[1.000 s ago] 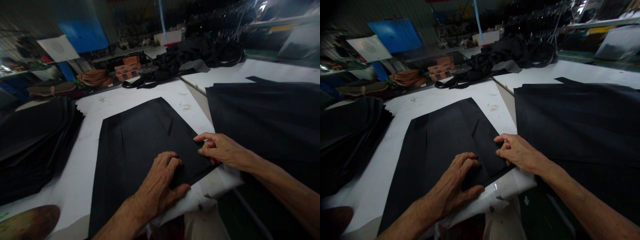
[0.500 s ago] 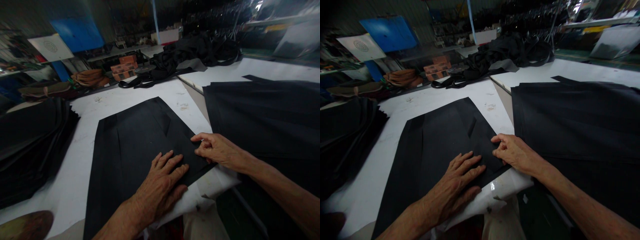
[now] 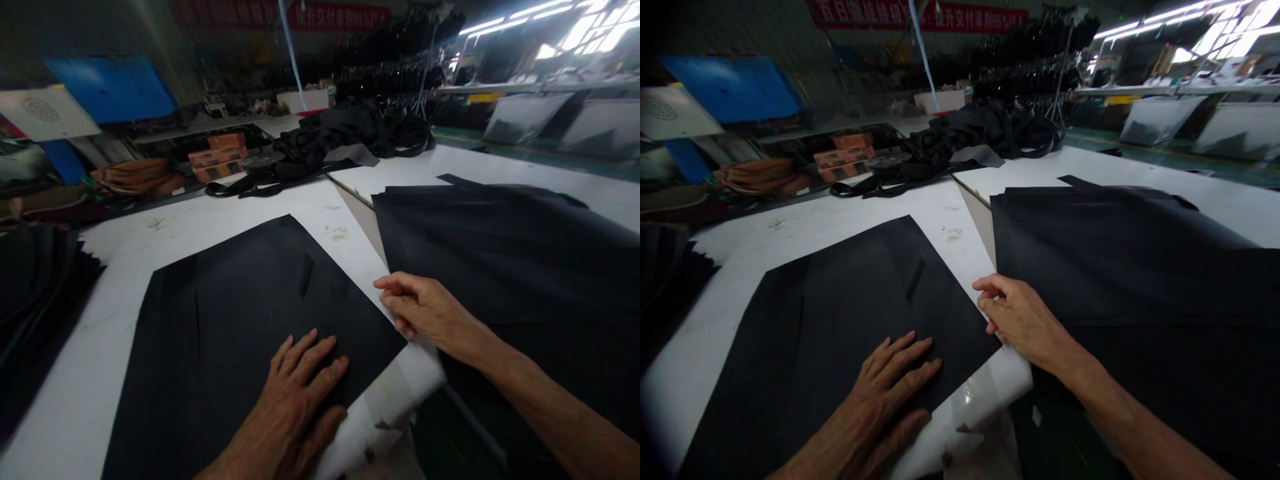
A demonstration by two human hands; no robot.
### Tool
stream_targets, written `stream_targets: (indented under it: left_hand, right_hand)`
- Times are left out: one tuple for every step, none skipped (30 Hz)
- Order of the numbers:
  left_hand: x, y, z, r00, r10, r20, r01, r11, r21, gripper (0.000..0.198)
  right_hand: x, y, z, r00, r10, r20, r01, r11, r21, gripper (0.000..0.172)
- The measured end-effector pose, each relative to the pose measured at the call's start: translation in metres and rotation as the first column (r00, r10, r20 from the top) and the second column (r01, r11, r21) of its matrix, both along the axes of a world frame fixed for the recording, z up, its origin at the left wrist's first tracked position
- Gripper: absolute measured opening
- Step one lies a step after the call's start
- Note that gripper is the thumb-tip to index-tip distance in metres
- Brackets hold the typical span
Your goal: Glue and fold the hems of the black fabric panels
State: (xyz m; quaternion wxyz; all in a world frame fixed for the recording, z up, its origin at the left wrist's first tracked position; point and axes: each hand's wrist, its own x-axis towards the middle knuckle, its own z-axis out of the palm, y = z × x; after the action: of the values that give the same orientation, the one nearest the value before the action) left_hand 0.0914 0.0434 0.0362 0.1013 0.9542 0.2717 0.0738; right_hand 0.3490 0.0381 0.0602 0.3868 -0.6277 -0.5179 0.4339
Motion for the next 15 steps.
stream_targets:
  left_hand:
    - [-0.001,0.000,-0.001,1.000,-0.002,-0.005,0.002,1.000,0.007,0.049]
    - [-0.001,0.000,-0.002,1.000,-0.003,-0.007,0.003,1.000,0.011,0.049]
    - [-0.001,0.001,-0.002,1.000,-0.003,-0.010,0.004,1.000,0.014,0.049]
    - [-0.001,0.001,-0.002,1.000,-0.005,-0.013,0.005,1.000,0.015,0.050]
    - [0.000,0.000,-0.002,1.000,-0.005,-0.016,0.006,1.000,0.015,0.050]
    - [0.000,0.000,-0.002,1.000,-0.007,-0.017,0.007,1.000,0.016,0.051]
    - [0.000,0.000,-0.001,1.000,-0.009,-0.018,0.009,1.000,0.016,0.051]
    - [0.000,0.000,-0.001,1.000,-0.009,-0.018,0.009,1.000,0.017,0.051]
    - [0.000,0.000,-0.001,1.000,-0.007,-0.020,0.007,1.000,0.015,0.050]
    - [0.000,0.000,0.000,1.000,-0.004,-0.018,0.005,1.000,0.014,0.050]
    - [0.000,0.000,0.000,1.000,-0.002,-0.016,0.002,1.000,0.013,0.049]
    - [0.000,0.000,0.001,1.000,0.003,-0.016,-0.003,1.000,0.009,0.049]
    - [0.001,-0.001,0.001,1.000,0.007,-0.017,-0.007,1.000,0.005,0.049]
    - [0.001,-0.001,0.002,1.000,0.010,-0.017,-0.010,1.000,-0.001,0.049]
    - [0.001,-0.002,0.003,1.000,0.013,-0.018,-0.013,1.000,-0.008,0.050]
  right_hand:
    - [0.003,-0.003,0.000,1.000,-0.010,0.000,0.010,1.000,0.011,0.026]
    - [0.006,-0.006,-0.001,1.000,-0.011,0.018,0.011,1.000,0.020,0.025]
    - [0.007,-0.010,-0.001,0.999,-0.004,0.052,0.003,0.999,0.032,0.023]
    - [0.009,-0.013,-0.002,0.995,0.007,0.097,-0.012,0.999,0.050,0.021]
    - [0.009,-0.016,-0.002,0.989,0.021,0.148,-0.032,0.997,0.075,0.019]
    - [0.009,-0.019,-0.002,0.980,0.035,0.197,-0.056,0.993,0.105,0.017]
    - [0.008,-0.021,-0.002,0.969,0.046,0.242,-0.082,0.987,0.138,0.016]
    - [0.007,-0.023,-0.002,0.959,0.054,0.280,-0.106,0.979,0.175,0.016]
    - [0.006,-0.025,-0.003,0.949,0.057,0.310,-0.130,0.967,0.221,0.017]
    - [0.005,-0.027,-0.004,0.941,0.061,0.333,-0.159,0.948,0.276,0.019]
    - [0.003,-0.030,-0.006,0.933,0.067,0.354,-0.195,0.920,0.340,0.022]
    - [0.001,-0.032,-0.009,0.922,0.071,0.380,-0.236,0.882,0.407,0.025]
    - [-0.001,-0.035,-0.011,0.906,0.074,0.418,-0.284,0.837,0.467,0.028]
    - [-0.003,-0.039,-0.014,0.880,0.078,0.469,-0.341,0.790,0.509,0.031]
    - [-0.005,-0.042,-0.017,0.843,0.083,0.532,-0.407,0.745,0.528,0.033]
